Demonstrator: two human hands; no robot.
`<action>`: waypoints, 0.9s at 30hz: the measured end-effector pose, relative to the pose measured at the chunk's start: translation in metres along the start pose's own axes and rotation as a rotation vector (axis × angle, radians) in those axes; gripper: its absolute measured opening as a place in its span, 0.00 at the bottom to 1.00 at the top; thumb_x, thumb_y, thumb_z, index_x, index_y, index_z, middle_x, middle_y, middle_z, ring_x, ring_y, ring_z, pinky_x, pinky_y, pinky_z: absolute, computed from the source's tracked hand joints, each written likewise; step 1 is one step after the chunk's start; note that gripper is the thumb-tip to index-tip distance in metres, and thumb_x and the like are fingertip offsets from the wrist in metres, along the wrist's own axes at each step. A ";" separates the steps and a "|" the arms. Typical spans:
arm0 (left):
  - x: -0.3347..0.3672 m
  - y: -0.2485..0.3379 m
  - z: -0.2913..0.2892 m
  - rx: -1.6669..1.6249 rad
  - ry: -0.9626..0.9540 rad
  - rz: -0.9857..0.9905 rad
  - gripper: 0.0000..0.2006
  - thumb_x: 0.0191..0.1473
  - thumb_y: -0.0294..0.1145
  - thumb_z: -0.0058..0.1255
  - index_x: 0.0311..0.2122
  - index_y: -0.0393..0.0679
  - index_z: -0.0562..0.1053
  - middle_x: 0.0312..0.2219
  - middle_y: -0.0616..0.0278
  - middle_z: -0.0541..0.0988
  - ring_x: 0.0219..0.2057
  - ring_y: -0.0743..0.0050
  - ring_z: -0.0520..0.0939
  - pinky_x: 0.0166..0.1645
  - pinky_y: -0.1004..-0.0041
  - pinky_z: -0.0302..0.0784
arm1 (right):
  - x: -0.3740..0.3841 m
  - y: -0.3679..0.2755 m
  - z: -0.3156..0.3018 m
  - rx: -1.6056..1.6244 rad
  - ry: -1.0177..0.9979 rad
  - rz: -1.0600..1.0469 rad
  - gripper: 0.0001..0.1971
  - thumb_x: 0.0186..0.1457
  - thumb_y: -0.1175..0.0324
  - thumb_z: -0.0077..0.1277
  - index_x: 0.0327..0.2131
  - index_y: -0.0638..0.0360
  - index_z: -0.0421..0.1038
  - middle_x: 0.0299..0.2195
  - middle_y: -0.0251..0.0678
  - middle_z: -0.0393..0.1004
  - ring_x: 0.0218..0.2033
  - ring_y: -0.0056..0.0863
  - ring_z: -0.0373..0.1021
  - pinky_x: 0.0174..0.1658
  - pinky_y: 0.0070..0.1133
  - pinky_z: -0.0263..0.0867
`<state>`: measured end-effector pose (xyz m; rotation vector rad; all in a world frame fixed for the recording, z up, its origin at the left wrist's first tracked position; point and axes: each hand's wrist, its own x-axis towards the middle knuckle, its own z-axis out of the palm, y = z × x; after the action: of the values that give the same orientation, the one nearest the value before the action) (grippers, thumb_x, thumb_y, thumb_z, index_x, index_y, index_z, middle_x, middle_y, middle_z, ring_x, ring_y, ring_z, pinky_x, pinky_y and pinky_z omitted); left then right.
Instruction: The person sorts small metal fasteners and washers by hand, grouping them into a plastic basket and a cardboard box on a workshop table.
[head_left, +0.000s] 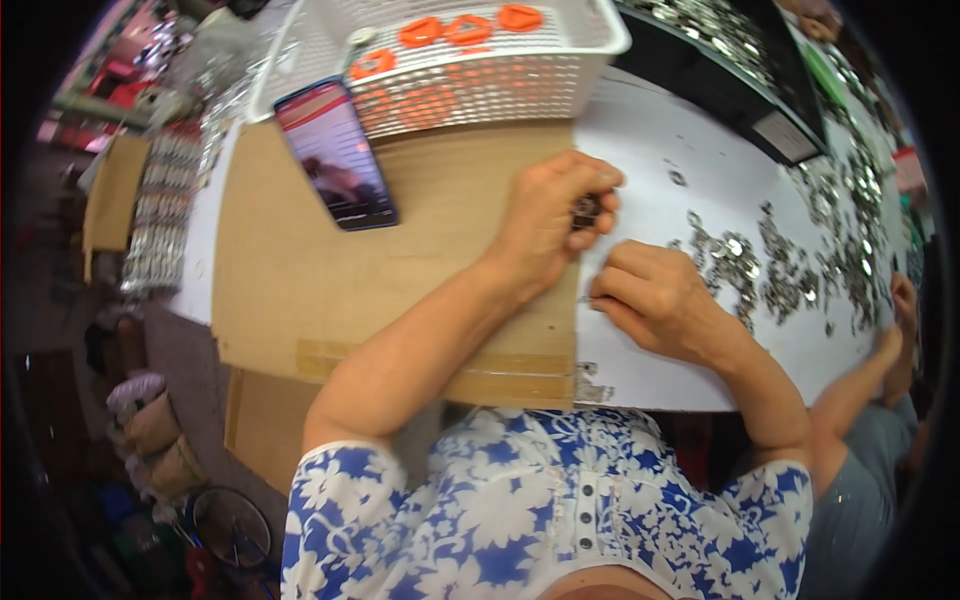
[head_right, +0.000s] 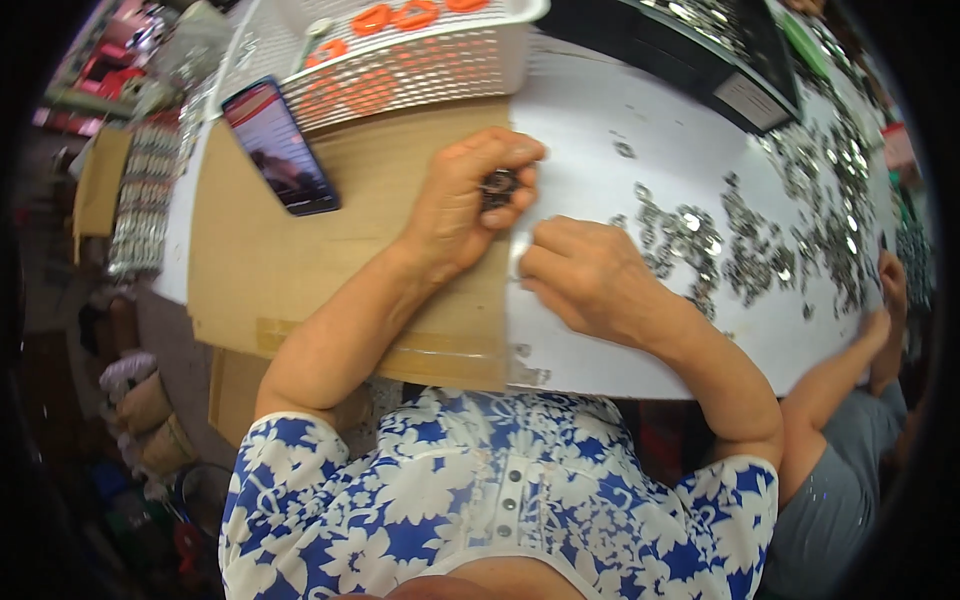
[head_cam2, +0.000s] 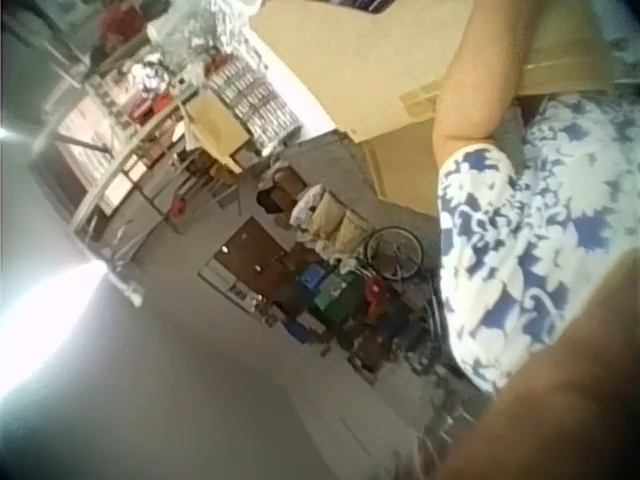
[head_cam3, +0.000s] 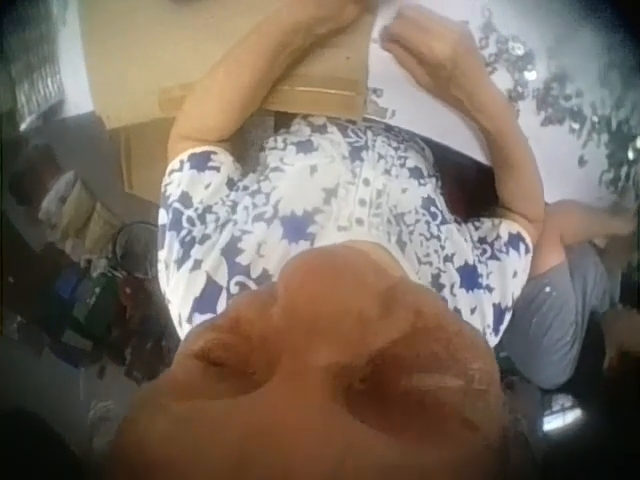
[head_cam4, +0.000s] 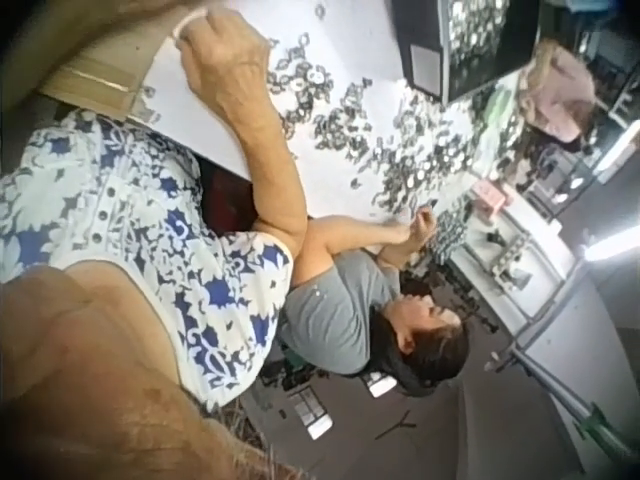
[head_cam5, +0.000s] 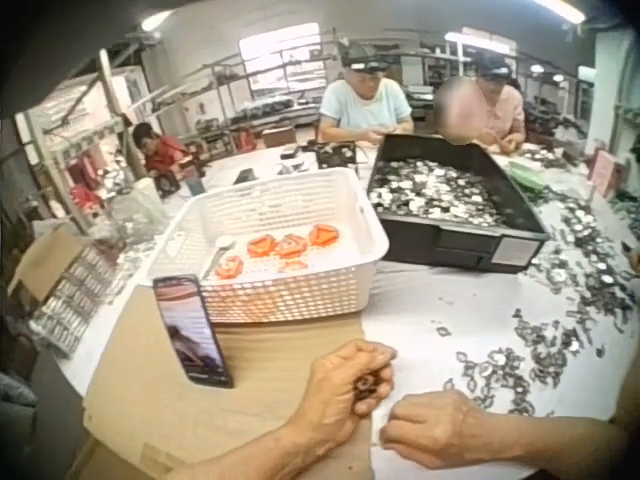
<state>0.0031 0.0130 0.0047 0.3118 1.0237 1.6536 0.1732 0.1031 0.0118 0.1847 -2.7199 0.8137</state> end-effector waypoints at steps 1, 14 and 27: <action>0.002 -0.002 0.000 -0.020 -0.011 -0.005 0.08 0.60 0.30 0.56 0.38 0.36 0.76 0.25 0.63 0.77 0.21 0.84 0.76 0.17 0.86 0.60 | 0.000 0.000 -0.003 -0.026 -0.017 0.022 0.11 0.43 0.76 0.63 0.31 0.60 0.71 0.26 0.37 0.68 0.31 0.39 0.72 0.31 0.32 0.69; -0.006 -0.003 0.006 0.110 -0.198 -0.014 0.07 0.57 0.30 0.59 0.37 0.38 0.77 0.24 0.64 0.77 0.21 0.85 0.77 0.17 0.85 0.59 | -0.002 0.015 -0.039 0.458 0.369 0.555 0.03 0.61 0.76 0.57 0.35 0.64 0.73 0.29 0.26 0.74 0.28 0.12 0.68 0.34 0.14 0.66; -0.007 -0.006 0.004 0.233 -0.156 0.013 0.06 0.56 0.31 0.60 0.31 0.41 0.75 0.20 0.66 0.77 0.18 0.87 0.76 0.17 0.83 0.59 | -0.003 0.018 -0.031 0.512 0.308 0.566 0.03 0.60 0.75 0.58 0.34 0.64 0.74 0.29 0.27 0.75 0.28 0.13 0.70 0.32 0.14 0.68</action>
<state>0.0120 0.0086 0.0044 0.5934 1.0982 1.4977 0.1798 0.1359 0.0263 -0.5838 -2.2332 1.5374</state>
